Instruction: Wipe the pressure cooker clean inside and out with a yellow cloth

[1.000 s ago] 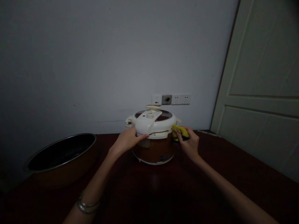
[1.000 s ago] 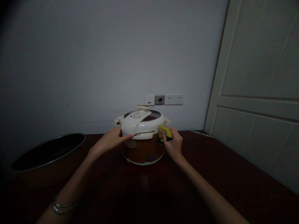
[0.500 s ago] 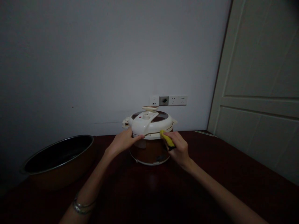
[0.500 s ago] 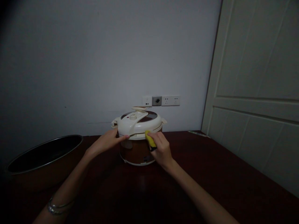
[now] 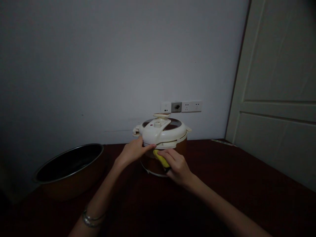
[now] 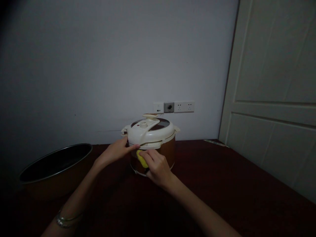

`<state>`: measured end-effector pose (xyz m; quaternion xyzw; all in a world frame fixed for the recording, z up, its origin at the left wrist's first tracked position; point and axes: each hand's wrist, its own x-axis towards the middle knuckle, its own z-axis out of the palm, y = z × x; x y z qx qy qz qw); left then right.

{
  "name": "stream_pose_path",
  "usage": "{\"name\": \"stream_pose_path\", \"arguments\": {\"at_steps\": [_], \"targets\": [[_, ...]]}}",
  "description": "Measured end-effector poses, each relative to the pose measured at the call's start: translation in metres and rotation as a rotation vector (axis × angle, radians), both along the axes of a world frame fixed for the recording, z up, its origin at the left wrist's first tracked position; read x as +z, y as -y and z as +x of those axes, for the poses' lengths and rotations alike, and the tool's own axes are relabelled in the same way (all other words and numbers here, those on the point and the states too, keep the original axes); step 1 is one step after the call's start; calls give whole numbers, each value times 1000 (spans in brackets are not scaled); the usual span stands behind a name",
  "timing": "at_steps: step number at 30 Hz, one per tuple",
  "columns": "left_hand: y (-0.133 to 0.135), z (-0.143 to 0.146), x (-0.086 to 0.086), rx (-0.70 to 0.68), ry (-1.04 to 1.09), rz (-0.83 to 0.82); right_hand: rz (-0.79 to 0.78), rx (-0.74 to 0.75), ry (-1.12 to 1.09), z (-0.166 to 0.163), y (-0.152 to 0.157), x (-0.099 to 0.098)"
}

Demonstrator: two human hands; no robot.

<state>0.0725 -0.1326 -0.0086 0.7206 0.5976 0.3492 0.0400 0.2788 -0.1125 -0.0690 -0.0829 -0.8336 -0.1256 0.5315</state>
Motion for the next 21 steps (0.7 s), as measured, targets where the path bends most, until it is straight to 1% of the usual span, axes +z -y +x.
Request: {"name": "stream_pose_path", "arguments": {"at_steps": [3, 5, 7, 8, 9, 11, 12, 13, 14, 16, 18, 20, 21], "targets": [[4, -2, 4, 46, 1, -15, -84, 117, 11, -8, 8, 2], [12, -5, 14, 79, -30, -51, -132, 123, -81, -6, 14, 11], [27, -8, 28, 78, -51, -86, -196, 95, -177, 1, 19, 24], [37, -8, 36, 42, -44, -105, -231, 85, -202, 5, 22, 30], [48, -6, 43, -28, -21, -131, -269, 79, -210, 8, 24, 36], [67, 2, 54, -248, 44, -217, -351, 77, -226, 13, 29, 44], [74, 10, 56, -368, 72, -259, -395, 71, -252, 13, 31, 45], [79, 18, 56, -457, 86, -282, -440, 61, -291, 13, 33, 46], [81, 27, 54, -504, 100, -279, -481, 52, -333, 12, 36, 47], [77, 44, 45, -516, 216, -250, -553, 32, -394, 10, 40, 47], [68, 54, 38, -529, 361, -252, -593, 28, -399, 12, 42, 50], [61, 51, 37, -529, 460, -242, -630, 66, -367, 19, 37, 54], [59, 45, 39, -498, 499, -198, -654, 95, -362, 24, 31, 56]]}}
